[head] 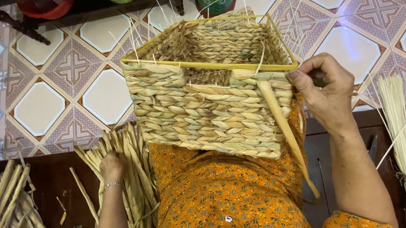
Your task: The person weaves a basket by hand, threading dried plant stalks through the frame and around the vertical supports. They wrap additional stalks around the top edge to finish the rim and trim excess material using shears.
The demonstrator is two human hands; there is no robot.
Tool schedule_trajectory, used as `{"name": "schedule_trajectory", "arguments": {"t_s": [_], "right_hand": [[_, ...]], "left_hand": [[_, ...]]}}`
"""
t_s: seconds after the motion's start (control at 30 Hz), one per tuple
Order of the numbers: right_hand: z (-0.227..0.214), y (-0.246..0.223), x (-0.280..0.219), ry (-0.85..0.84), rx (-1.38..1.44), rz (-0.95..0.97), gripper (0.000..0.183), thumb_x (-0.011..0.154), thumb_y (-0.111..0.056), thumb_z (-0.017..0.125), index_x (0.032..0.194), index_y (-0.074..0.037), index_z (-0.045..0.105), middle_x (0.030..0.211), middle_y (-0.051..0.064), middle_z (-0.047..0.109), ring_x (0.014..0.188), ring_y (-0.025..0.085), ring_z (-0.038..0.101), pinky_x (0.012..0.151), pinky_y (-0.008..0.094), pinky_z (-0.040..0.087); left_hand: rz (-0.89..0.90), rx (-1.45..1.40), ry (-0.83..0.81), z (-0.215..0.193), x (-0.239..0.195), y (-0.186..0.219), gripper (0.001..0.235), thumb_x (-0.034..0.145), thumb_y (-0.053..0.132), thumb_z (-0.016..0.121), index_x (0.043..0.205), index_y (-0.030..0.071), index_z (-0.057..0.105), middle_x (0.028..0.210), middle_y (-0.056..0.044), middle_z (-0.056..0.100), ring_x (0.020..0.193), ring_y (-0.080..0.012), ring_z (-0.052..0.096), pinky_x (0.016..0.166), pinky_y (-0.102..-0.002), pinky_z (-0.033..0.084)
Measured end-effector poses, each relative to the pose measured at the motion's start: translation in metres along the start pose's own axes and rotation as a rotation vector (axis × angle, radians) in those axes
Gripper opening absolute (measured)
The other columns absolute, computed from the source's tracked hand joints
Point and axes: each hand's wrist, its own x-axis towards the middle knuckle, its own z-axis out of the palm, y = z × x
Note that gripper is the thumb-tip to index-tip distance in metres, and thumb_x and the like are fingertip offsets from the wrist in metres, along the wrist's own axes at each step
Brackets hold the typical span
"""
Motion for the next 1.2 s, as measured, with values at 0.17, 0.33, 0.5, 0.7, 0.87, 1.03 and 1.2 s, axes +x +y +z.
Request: {"name": "schedule_trajectory", "arguments": {"t_s": [0.17,0.33,0.5,0.7,0.87,1.03,1.2], "right_hand": [[-0.002,-0.002,0.002,0.008,-0.119,-0.046,0.015,0.102,-0.009,0.074,0.102,0.002,0.063,0.088,0.009,0.069,0.08,0.012,0.069,0.07,0.024,0.058],[0.001,-0.014,0.001,-0.038,-0.096,-0.048,0.013,0.103,-0.008,0.073,0.103,0.0,0.062,0.09,0.009,0.069,0.082,0.012,0.071,0.072,0.023,0.061],[0.024,-0.082,0.009,0.252,-0.784,-0.545,0.025,0.081,-0.008,0.084,0.095,-0.001,0.064,0.094,0.017,0.068,0.08,0.032,0.064,0.07,0.041,0.051],[0.06,-0.05,-0.037,-0.08,-0.319,-0.542,0.005,0.096,-0.007,0.072,0.097,-0.002,0.072,0.092,0.008,0.07,0.078,0.017,0.064,0.069,0.033,0.05],[0.06,-0.085,-0.039,-0.165,-0.193,-0.312,0.022,0.097,-0.012,0.064,0.106,0.007,0.067,0.099,0.014,0.07,0.089,0.024,0.067,0.084,0.039,0.055],[0.012,-0.076,-0.044,0.025,0.52,0.294,0.022,0.103,-0.015,0.049,0.116,-0.001,0.06,0.118,0.017,0.071,0.106,0.028,0.068,0.097,0.039,0.056],[-0.136,0.033,-0.076,0.254,0.57,-0.068,0.02,0.115,-0.024,0.058,0.126,-0.007,0.059,0.112,0.009,0.066,0.102,0.024,0.067,0.095,0.048,0.059]], "left_hand": [[-0.052,-0.323,0.082,-0.007,-0.001,-0.009,0.024,0.098,0.019,0.061,0.11,-0.001,0.066,0.099,-0.025,0.071,0.083,-0.031,0.068,0.074,-0.043,0.057],[-0.004,-1.25,0.135,-0.041,-0.041,0.001,0.015,0.103,0.012,0.058,0.113,0.001,0.054,0.091,-0.014,0.063,0.067,-0.016,0.06,0.055,-0.028,0.052],[0.445,-1.272,0.082,-0.142,-0.152,0.091,0.015,0.1,0.011,0.056,0.114,0.007,0.059,0.09,-0.009,0.069,0.067,-0.0117,0.066,0.054,-0.024,0.057],[1.031,-1.088,-0.455,-0.152,-0.171,0.192,0.018,0.098,0.01,0.059,0.113,0.002,0.054,0.089,-0.011,0.071,0.068,-0.0128,0.072,0.059,-0.027,0.067],[1.363,-1.011,-0.457,-0.158,-0.196,0.253,0.014,0.106,0.009,0.052,0.113,-0.001,0.059,0.09,-0.01,0.075,0.071,-0.0137,0.073,0.062,-0.025,0.064],[1.56,-0.836,-0.178,-0.177,-0.196,0.289,0.015,0.105,0.008,0.06,0.115,-0.002,0.064,0.09,-0.012,0.074,0.076,-0.018,0.073,0.065,-0.03,0.058],[1.758,-0.833,0.139,-0.182,-0.163,0.321,0.018,0.107,0.009,0.066,0.123,0.003,0.061,0.099,-0.013,0.072,0.084,-0.017,0.073,0.064,-0.021,0.062]]}}
